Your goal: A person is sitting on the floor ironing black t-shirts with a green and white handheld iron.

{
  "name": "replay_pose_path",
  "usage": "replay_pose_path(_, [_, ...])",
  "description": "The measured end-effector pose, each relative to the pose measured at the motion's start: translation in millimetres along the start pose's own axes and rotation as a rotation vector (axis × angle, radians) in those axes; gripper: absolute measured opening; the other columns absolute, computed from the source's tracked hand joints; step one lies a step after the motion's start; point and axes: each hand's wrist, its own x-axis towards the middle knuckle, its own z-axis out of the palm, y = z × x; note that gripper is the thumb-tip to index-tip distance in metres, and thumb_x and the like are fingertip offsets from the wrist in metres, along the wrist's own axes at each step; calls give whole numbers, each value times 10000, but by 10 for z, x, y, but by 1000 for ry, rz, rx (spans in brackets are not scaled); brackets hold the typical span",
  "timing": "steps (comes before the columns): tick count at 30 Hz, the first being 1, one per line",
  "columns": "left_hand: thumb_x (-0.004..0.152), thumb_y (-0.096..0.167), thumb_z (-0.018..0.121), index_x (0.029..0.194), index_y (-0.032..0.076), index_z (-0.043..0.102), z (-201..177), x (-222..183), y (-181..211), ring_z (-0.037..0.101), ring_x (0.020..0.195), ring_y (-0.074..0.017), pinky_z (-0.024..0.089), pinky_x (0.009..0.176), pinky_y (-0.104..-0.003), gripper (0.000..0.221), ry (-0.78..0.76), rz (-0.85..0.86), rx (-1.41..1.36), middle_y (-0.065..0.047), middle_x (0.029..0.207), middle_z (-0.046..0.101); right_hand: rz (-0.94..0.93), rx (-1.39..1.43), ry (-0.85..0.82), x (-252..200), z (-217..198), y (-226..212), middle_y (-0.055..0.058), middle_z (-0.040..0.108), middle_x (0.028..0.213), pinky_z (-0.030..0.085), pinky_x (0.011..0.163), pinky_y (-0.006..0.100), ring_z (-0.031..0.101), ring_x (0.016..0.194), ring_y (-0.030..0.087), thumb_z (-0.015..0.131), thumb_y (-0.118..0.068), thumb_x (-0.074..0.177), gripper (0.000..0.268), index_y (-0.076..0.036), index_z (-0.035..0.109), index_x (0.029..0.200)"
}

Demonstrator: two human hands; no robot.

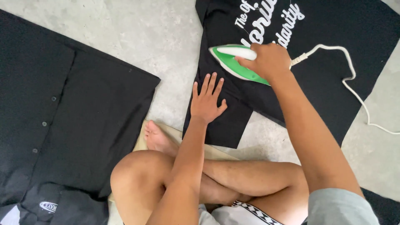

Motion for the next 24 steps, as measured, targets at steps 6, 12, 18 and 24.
replay_pose_path(6, [789, 393, 517, 1377, 150, 397, -129, -5, 61, 232, 1366, -214, 218, 1067, -505, 648, 161, -25, -57, -62, 1477, 254, -9, -37, 212, 127, 73, -86, 93, 647, 668, 491, 530, 412, 619, 573, 312, 589, -638, 824, 526, -123, 691, 861])
replay_pose_path(12, [789, 399, 522, 1372, 151, 411, -143, -8, 71, 242, 1362, -209, 226, 1063, -489, 643, 176, -27, -39, -56, 1472, 267, 48, -20, 318, 157, 135, -154, 124, 628, 611, 476, 502, 389, 592, 506, 315, 625, -598, 818, 546, -55, 676, 823])
replay_pose_path(18, [797, 381, 503, 1361, 144, 420, -121, -2, 78, 247, 1359, -213, 223, 1060, -492, 617, 160, -38, -60, -66, 1467, 272, -57, -121, 221, 217, 160, -158, 75, 642, 635, 479, 471, 377, 610, 516, 294, 560, -721, 800, 569, -173, 699, 866])
replay_pose_path(24, [785, 354, 543, 1302, 134, 490, -163, -1, 89, 334, 1303, -245, 287, 1020, -467, 563, 229, -34, -28, -108, 1384, 387, -238, -212, 290, 341, 196, -152, 67, 610, 573, 455, 475, 331, 569, 461, 268, 550, -750, 812, 596, -170, 688, 802])
